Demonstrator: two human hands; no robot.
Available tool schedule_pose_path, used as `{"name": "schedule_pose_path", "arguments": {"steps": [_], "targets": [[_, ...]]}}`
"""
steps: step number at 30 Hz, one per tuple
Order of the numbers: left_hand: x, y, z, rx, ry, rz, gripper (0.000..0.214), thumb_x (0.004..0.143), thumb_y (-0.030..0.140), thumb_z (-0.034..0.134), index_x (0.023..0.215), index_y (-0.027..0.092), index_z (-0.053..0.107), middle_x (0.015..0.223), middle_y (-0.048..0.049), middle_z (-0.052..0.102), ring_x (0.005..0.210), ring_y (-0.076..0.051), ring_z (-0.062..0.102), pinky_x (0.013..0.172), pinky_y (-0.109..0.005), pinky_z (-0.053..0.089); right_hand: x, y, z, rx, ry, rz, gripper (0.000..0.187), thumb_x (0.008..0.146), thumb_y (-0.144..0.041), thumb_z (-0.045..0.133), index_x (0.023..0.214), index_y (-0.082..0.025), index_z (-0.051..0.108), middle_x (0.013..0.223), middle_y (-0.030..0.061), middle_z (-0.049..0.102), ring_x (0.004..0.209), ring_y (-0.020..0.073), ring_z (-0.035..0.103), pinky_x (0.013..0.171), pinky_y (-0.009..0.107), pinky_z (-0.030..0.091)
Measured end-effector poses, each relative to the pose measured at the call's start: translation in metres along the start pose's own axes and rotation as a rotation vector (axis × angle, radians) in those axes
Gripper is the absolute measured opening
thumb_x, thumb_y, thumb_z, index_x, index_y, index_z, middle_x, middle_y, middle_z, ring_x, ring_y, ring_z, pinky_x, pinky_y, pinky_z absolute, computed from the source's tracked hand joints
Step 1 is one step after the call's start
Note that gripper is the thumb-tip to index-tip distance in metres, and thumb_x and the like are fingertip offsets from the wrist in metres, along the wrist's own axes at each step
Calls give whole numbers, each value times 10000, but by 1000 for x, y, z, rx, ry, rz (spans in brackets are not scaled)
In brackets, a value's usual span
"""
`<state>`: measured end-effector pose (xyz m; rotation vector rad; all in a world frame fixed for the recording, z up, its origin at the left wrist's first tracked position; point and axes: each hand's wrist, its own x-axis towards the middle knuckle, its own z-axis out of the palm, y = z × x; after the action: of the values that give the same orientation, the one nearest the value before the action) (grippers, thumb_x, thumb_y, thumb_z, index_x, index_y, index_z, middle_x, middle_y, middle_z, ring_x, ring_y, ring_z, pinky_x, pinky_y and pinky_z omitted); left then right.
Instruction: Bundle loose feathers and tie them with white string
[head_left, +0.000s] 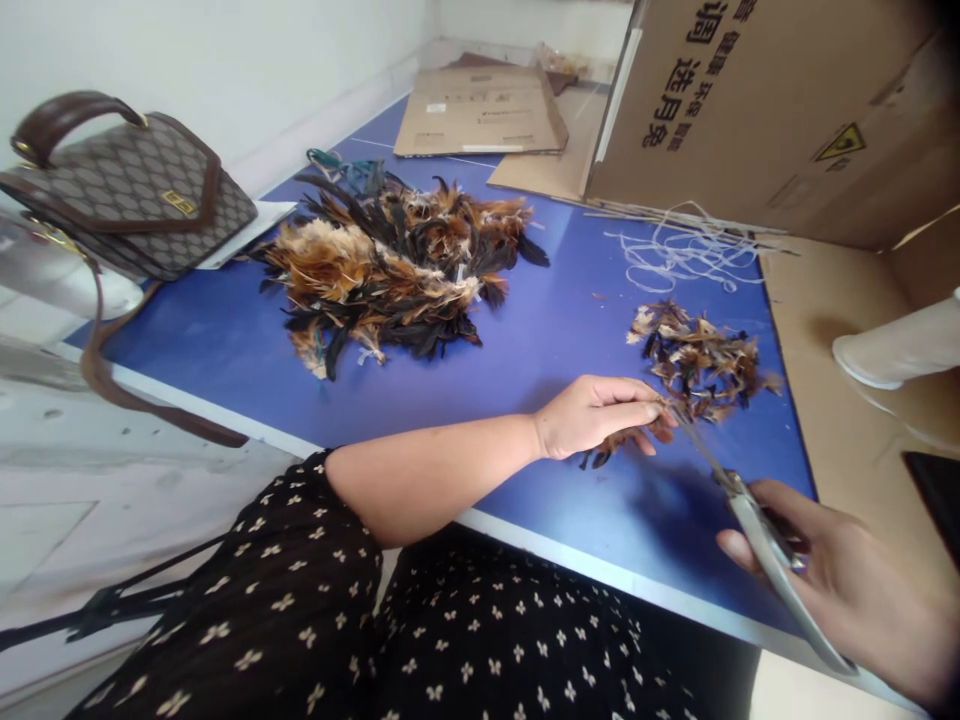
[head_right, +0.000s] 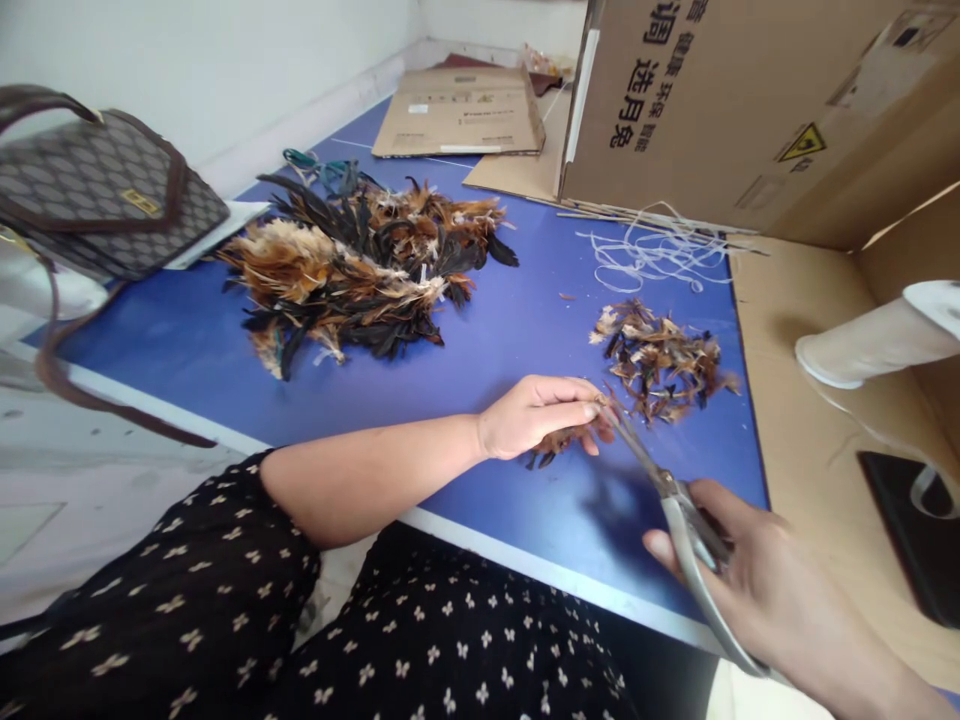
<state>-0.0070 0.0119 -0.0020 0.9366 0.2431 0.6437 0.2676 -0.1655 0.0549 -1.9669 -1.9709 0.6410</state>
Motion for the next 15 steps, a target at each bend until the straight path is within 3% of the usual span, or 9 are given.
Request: {"name": "schedule_pose_path", "arguments": {"steps": [3,8,15], "targets": [[-1,3,2,19,-38,24,290,989,409,917,1010,126,856,1110,-119,762,950,-196,797,867,-370,694,6,-8,-2,92,-135,-3,423,965,-719,773,920,-301,719,623,-22,620,493,215,601,407,322,499],[-4,13,5,121,-104,-43,196,1033,301,864,967,117,851,1088,-93,741,873,-153,804,892,-331,678,11,-20,-2,80,-43,-66,469,936,-738,803,877,-276,745,626,-12,644,489,196,604,415,302,498],[-5,10,5,88,-157,-43,217,1018,336,884,996,120,876,1091,-111,763,964,-202,817,967,-380,700,6,-19,1,152,-26,-44,483,906,-738,847,880,-257,806,636,14,655,526,214,589,418,316,489]]}}
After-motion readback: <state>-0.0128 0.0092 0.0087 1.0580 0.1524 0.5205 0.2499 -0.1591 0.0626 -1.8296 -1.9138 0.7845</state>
